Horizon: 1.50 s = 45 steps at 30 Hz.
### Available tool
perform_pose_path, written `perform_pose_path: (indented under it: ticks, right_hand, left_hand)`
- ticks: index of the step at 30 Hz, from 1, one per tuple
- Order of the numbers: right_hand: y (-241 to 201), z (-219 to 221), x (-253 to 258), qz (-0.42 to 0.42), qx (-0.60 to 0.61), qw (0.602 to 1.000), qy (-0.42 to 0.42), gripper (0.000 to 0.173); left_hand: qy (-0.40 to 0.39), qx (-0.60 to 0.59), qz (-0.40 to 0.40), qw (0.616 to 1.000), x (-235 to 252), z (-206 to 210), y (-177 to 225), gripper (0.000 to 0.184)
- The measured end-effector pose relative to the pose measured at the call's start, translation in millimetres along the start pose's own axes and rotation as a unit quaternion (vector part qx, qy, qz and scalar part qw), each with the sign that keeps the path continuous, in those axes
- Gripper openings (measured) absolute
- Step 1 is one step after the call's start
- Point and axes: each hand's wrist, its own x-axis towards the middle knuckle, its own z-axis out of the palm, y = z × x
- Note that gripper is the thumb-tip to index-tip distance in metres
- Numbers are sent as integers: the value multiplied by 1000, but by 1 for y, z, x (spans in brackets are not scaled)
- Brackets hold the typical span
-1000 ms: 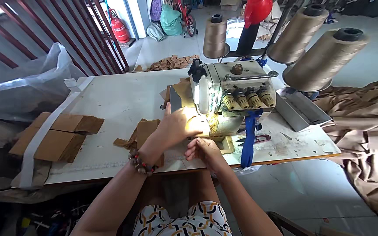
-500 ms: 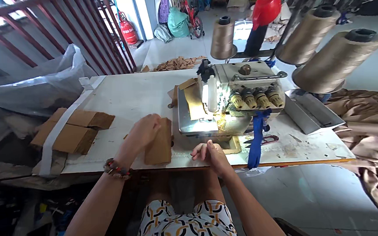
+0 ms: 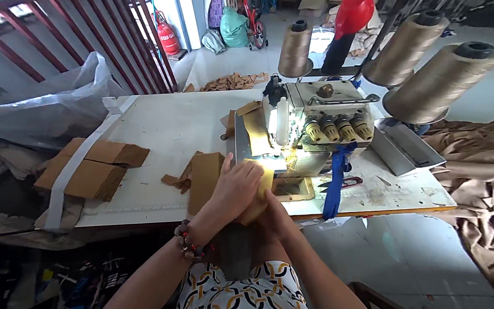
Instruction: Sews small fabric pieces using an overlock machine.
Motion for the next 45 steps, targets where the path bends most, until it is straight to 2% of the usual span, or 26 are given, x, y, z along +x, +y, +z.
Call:
perform_pose_path:
  ticks: [1,2,4,12,17,23,25,27,30,33,35,36,39,41,45]
  right_hand:
    - [-4,1,-3,15,4,999,33,36]
    - [-6,-1,-5,20,3,998,52,26]
    - [-10,-8,-9,18,-12,998,59,23]
    - [-29,-15,7,14,-41,996,74,22]
    - [-34,-13,16,3,-1,998,67,22]
    - [-27,-27,27,-45,-31,997,-61,44]
    - [-18,-33,27,-46,-44,995,-71,45]
    - [-12,-35,26,-46,-44,996,-65,44]
    - [-10,-36,25,-53,-41,996,-62,46]
    - [-6,-39,26,-79,-46,993,-70,51]
    - [-4,-44,27,-103,-50,991,-74,56]
    - [-2,-45,27,-112,-51,990,-75,58]
    - [0,-44,28,-121,-81,987,-67,60]
    - [0,-41,30,-120,-114,984,-63,58]
    - [-1,-38,30,-113,-153,980,-52,47]
  left_hand:
    - [-8,2,1,1000,2,2,4,20]
    - [-19,3,1,1000,4,3,7,23]
    - [-42,10,3,999,6,5,12,29]
    - [-71,35,-8,997,24,7,11,32]
    - [-33,34,35,998,21,-2,10,21]
    - [-135,-43,-35,989,51,-4,-20,41]
    - [-156,-50,-46,986,63,-10,-24,46]
    - [-157,-66,-55,984,74,-16,-25,41]
    - [-196,-48,-86,976,93,-7,-40,45]
    - [-128,-56,-77,987,74,-18,-40,46]
    - [-107,-55,-112,986,50,-33,-47,43]
    - [-108,-40,-135,984,37,-41,-57,39]
    - [-186,-16,-224,957,-1,-47,-94,29]
    - [-203,-2,-226,953,-23,-39,-108,18]
    - [-109,14,-198,974,-42,-25,-112,18]
